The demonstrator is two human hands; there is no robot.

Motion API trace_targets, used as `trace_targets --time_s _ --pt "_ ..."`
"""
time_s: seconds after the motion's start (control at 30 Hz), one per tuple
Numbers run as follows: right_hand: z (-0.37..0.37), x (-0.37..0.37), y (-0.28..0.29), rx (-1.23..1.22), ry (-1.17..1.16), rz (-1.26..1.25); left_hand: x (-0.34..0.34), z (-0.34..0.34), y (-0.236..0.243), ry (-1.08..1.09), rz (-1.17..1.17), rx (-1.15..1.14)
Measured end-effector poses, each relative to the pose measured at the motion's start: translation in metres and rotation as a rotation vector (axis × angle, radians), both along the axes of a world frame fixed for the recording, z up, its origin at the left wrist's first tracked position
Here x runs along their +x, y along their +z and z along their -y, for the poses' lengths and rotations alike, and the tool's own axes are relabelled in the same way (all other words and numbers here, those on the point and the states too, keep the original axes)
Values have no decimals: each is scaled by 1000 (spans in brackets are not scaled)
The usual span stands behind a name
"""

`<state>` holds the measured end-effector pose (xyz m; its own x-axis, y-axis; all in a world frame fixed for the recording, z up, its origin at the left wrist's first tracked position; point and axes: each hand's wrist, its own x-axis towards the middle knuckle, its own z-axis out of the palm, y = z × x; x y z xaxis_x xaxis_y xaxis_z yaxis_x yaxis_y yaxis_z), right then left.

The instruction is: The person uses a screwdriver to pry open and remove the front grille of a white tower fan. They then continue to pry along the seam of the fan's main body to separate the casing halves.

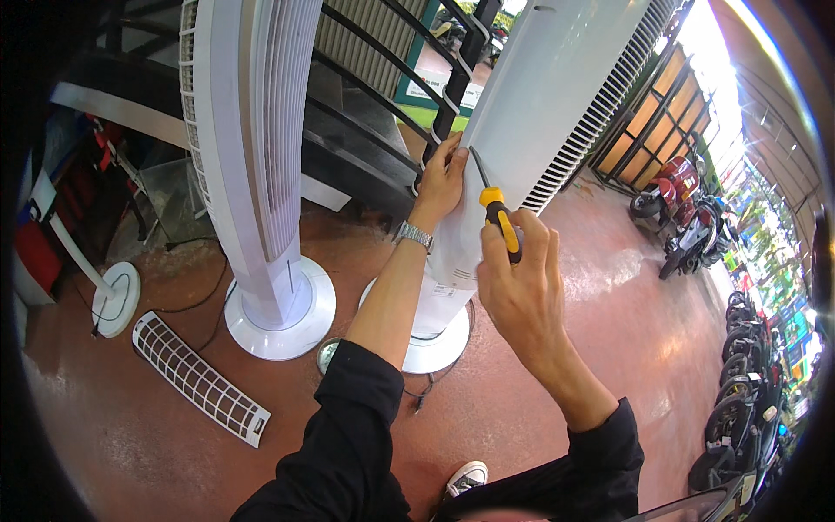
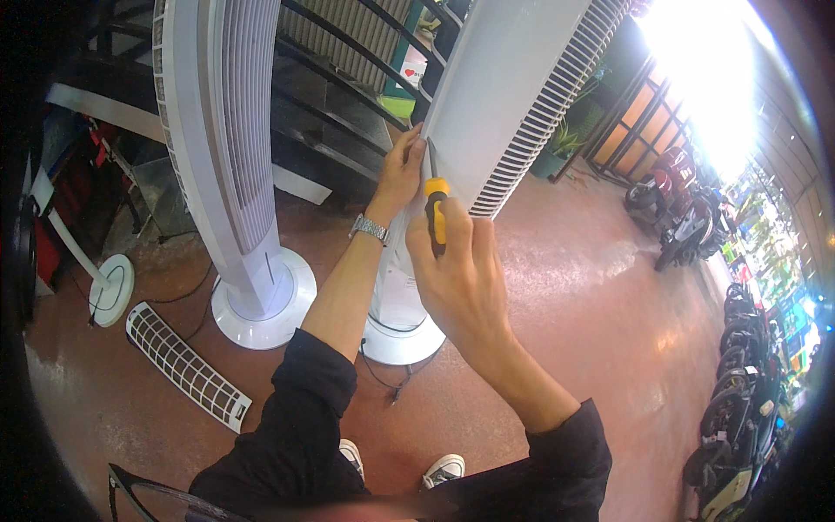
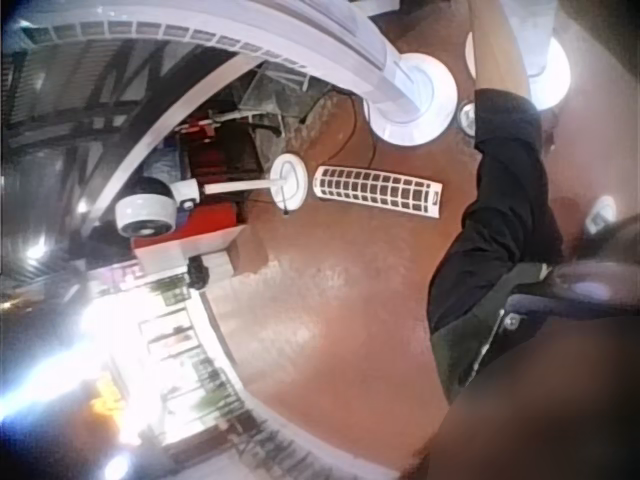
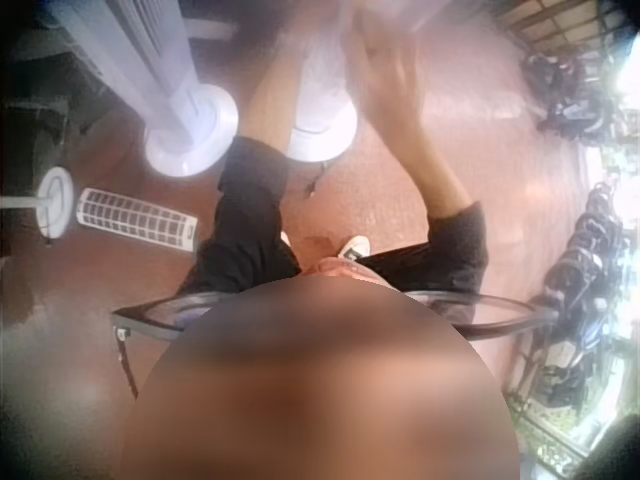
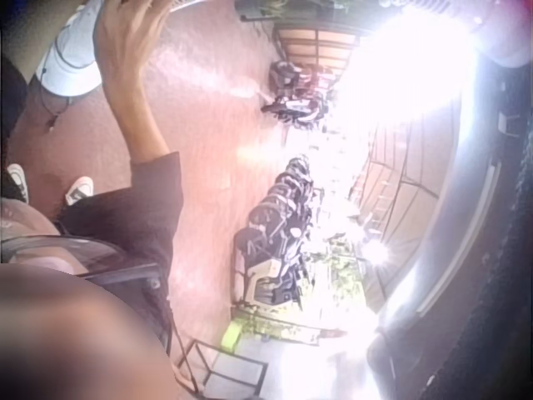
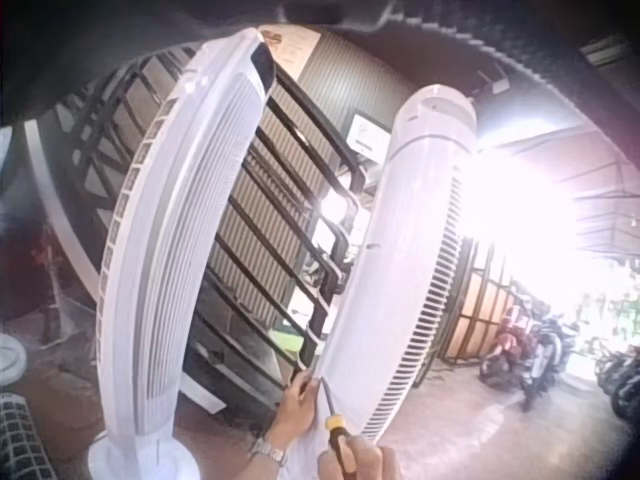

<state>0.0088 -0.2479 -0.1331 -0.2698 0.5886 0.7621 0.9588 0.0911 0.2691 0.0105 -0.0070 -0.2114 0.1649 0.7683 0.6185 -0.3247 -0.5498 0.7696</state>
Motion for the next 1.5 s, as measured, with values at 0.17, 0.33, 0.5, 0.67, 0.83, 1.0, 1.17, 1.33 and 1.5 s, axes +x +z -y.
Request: trace_targets --time_s 0.17,0.33,0.5,0.67,0.83,1.0,1.17,1.33,1.5 --pt "1 5 -6 -28 -12 -21 -1 -4 0 -2 3 -26" --pt "1 15 -6 30 71 159 -2 1 3 -5 11 -30" --pt "5 -1 -4 -98 -92 -114 -1 1 2 29 -23 -13" --pt "3 7 0 -44 22 46 -2 -4 0 16 -3 -18" --pt "2 9 -5 -1 4 149 -4 3 4 30 -64 -41" --pt "2 -3 -3 -79 -80 -143 -2 0 3 28 -7 -6" --pt "5 11 2 -7 33 184 -4 2 3 49 -35 -18" --pt "-4 9 -5 56 -42 105 -1 1 2 49 -22 1" --pt "1 -2 0 -61 -107 -35 0 -5 -2 30 12 1"
